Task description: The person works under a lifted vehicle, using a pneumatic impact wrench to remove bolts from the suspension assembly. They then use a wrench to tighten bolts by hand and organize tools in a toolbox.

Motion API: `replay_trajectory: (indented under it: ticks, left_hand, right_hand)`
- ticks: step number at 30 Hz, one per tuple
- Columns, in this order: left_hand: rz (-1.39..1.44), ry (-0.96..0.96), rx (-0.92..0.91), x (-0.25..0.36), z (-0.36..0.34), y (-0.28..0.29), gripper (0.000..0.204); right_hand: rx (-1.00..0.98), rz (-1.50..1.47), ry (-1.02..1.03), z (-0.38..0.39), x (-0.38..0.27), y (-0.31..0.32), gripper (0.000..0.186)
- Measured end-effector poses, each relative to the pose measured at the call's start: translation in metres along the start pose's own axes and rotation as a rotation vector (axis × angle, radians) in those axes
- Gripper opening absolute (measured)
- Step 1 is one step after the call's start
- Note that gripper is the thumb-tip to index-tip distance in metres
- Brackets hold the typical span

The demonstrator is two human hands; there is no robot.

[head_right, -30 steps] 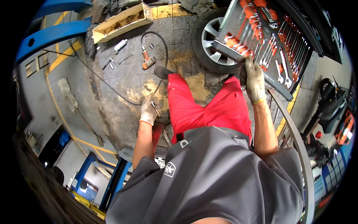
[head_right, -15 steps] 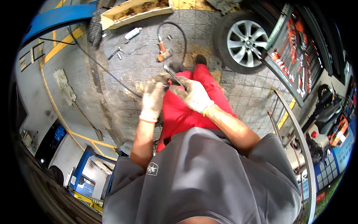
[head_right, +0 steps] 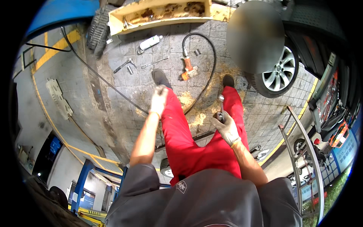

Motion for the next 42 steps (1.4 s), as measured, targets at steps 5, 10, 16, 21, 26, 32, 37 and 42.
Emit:
replay_trajectory:
  ticks: [5, 10, 16, 21, 26, 32, 37, 42]
  left_hand:
    - [-0.743, 0.124, 0.306, -0.079, -0.170, 0.115, 0.024]
    - [-1.157, 0.089, 0.306, -0.104, -0.281, 0.178, 0.025]
    - [-1.406, -0.007, 0.225, -0.122, -0.356, 0.203, 0.026]
    - [-1.447, -0.130, 0.125, -0.131, -0.378, 0.206, 0.029]
    - [-1.219, -0.484, -0.009, -0.109, -0.309, 0.192, 0.035]
    - [-0.548, -0.367, -0.474, -0.019, -0.128, 0.126, 0.049]
    - [-0.212, 0.058, -0.861, 0.102, 0.057, 0.026, 0.030]
    - [-0.414, -0.441, -0.951, 0.172, 0.184, -0.077, 0.019]
  right_hand:
    - [0.081, -0.232, -0.452, -0.004, 0.036, -0.058, 0.029]
    - [0.091, -0.218, -0.619, -0.020, 0.058, -0.119, 0.033]
    - [0.061, -0.343, -0.706, -0.036, 0.075, -0.162, 0.037]
    - [0.061, -0.291, -0.713, -0.031, 0.077, -0.177, 0.032]
    - [0.111, -0.349, -0.559, -0.029, 0.047, -0.169, 0.020]
    - [0.058, -0.481, -0.290, -0.033, 0.005, -0.135, 0.024]
    - [-0.063, -0.771, -0.195, -0.005, -0.021, -0.101, 0.037]
    - [-0.230, -1.098, -0.005, 0.056, -0.017, -0.025, 0.036]
Point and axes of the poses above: each hand's wrist, its own z-axis away from the middle knuckle, its own y-axis out of the back of the hand, x = y × z, the point moved 4 cm from there along -z, towards the middle knuckle, and after that the axes turned 3 degrees about -x, right-handed, at the moved point
